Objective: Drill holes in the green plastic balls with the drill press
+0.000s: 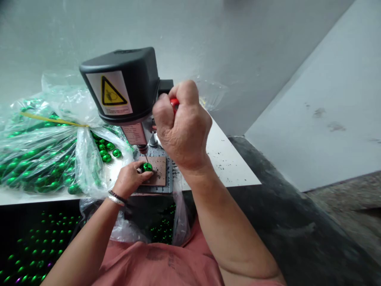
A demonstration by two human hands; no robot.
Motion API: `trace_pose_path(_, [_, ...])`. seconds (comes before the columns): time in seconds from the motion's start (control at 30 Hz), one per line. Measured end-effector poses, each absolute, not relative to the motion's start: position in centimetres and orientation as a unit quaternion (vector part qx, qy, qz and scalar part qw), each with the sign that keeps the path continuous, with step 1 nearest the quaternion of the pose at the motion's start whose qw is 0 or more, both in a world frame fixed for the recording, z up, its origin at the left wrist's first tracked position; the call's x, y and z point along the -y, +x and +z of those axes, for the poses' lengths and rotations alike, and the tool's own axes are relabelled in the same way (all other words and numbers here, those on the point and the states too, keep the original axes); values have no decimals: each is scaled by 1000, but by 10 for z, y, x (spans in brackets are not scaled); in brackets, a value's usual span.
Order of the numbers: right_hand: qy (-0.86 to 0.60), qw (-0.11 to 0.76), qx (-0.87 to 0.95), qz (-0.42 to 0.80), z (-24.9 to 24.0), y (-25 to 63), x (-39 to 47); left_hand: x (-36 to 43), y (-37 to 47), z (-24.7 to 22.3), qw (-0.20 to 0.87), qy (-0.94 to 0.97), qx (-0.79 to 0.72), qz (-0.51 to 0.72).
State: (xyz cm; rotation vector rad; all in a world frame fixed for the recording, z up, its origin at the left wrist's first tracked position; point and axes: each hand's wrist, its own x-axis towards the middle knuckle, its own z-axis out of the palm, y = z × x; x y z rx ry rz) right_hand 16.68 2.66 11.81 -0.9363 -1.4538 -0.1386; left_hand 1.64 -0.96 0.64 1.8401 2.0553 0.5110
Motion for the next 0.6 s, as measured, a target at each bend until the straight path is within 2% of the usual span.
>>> trace_pose_path(0.2, [-422, 643, 639, -30, 126, 166, -32, 43, -1, 25, 401, 662, -600, 201])
trace_pose_path(0.3, [-414, 646, 641, -26, 123, 166, -31, 42, -7, 22, 454, 558, -625, 302])
trace_pose_path(0.43, [-394, 650, 650, -15, 124, 167, -31, 29, -5, 19, 544, 300, -616, 484])
trace_pose_path(0.53, [-397, 647, 651, -5, 125, 168, -31, 25, -2, 22, 621, 208, -561, 507])
trace_pose_path(0.6, [-399, 647, 650, 6, 125, 168, -31, 27, 0, 23, 621, 218, -539, 526])
